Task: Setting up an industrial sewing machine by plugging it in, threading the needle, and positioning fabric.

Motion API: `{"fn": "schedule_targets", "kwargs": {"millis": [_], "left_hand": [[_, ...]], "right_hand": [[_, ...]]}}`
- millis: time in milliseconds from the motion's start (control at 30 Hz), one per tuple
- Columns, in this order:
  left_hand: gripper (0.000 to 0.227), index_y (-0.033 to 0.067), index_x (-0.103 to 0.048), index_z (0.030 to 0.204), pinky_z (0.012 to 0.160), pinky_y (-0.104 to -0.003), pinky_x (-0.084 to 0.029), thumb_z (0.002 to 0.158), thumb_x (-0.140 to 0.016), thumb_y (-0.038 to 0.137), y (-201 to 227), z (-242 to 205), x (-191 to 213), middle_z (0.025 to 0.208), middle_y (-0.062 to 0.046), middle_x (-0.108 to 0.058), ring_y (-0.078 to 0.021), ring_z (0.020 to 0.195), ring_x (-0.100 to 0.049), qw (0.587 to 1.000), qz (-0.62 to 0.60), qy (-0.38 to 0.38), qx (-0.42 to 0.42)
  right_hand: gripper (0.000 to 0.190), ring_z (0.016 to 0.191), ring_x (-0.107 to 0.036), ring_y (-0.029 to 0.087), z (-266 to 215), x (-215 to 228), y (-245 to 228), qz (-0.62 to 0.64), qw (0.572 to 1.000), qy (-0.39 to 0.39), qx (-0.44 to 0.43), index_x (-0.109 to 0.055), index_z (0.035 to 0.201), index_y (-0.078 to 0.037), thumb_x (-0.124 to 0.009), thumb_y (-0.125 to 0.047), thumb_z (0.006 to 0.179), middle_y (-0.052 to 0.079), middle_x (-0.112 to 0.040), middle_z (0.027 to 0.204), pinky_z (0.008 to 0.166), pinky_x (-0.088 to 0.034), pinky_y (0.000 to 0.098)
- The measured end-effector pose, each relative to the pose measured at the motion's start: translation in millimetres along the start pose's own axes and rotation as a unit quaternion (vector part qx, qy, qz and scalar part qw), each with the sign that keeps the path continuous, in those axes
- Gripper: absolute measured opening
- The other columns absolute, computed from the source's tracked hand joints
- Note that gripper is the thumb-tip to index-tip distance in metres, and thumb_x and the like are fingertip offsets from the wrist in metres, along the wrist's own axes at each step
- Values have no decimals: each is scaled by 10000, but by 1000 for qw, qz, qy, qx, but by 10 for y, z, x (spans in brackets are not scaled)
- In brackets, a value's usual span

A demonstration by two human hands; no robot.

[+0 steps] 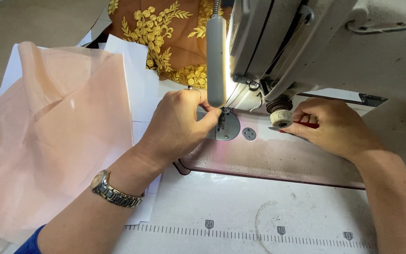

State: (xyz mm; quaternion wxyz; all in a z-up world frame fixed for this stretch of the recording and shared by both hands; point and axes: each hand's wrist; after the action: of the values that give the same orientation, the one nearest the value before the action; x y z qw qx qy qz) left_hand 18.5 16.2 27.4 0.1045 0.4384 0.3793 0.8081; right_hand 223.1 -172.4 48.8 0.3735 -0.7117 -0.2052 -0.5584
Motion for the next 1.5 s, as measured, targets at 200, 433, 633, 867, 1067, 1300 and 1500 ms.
{"fn": "schedule_targets", "kwargs": {"millis": [200, 433, 633, 867, 1067, 1300, 1500], "left_hand": [[312, 116, -354, 578, 482, -325, -245, 783, -584, 162, 4, -13, -13, 505, 26, -269, -140, 506, -253, 998, 1, 32, -52], [321, 80, -378, 599, 484, -394, -315, 827, -581, 179, -36, -22, -70, 514, -51, -410, -238, 503, -383, 995, 57, 47, -70], [283, 76, -436, 616, 490, -413, -341, 833, -576, 190, -38, -15, -76, 539, -65, -486, -267, 518, -443, 994, 71, 44, -68], [307, 47, -447, 611, 476, -446, -353, 848, -583, 187, -114, -12, -162, 554, -100, -493, -307, 532, -478, 989, 100, 60, -90], [343, 63, -400, 587, 496, -440, -348, 853, -572, 193, -79, -11, -139, 531, -88, -475, -295, 530, -455, 992, 83, 46, -78], [212, 18, -671, 714, 564, -410, -540, 885, -609, 127, -60, 9, -6, 571, -144, -614, -332, 577, -639, 990, 59, 12, -129], [198, 12, -679, 745, 582, -434, -542, 884, -628, 142, -45, -2, -7, 592, -165, -628, -359, 607, -647, 991, 61, 6, -119]], "right_hand": [[340, 575, -407, 141, -3, -13, 36, 34, 999, 14, 30, -599, 654, -63, -864, -262, 730, 22, -509, 599, 584, -345, 278], [290, 625, -474, 128, 1, -8, 5, 22, 1000, 6, 9, -668, 694, -71, -858, -287, 723, 15, -591, 662, 595, -405, 268], [203, 765, -571, 155, 14, -41, 40, 8, 999, 33, 28, -685, 774, -89, -801, -253, 743, 5, -656, 808, 695, -442, 290], [125, 618, -518, 97, -204, -150, -694, 157, 983, 57, 79, -633, 731, -169, -703, -217, 824, -84, -609, 681, 675, -384, 231], [38, 579, -524, 128, -112, -261, -921, 402, 915, 17, 30, -642, 837, -66, -674, -87, 835, 27, -618, 709, 558, -499, 254], [168, 532, -584, 87, 28, -392, -928, 445, 895, -4, 10, -661, 816, -6, -788, -109, 778, 40, -583, 600, 501, -528, 210], [197, 574, -605, 80, 62, -448, -916, 446, 895, 10, -2, -665, 824, -36, -815, -151, 770, 20, -588, 599, 539, -523, 190]]}}
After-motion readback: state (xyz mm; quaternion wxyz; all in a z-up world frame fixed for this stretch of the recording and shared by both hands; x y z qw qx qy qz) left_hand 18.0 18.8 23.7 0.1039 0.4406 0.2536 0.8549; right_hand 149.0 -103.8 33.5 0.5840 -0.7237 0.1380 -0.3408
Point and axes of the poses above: each hand's wrist, its own z-axis towards the middle knuckle, its own x-axis out of the back of the hand, y = z × x
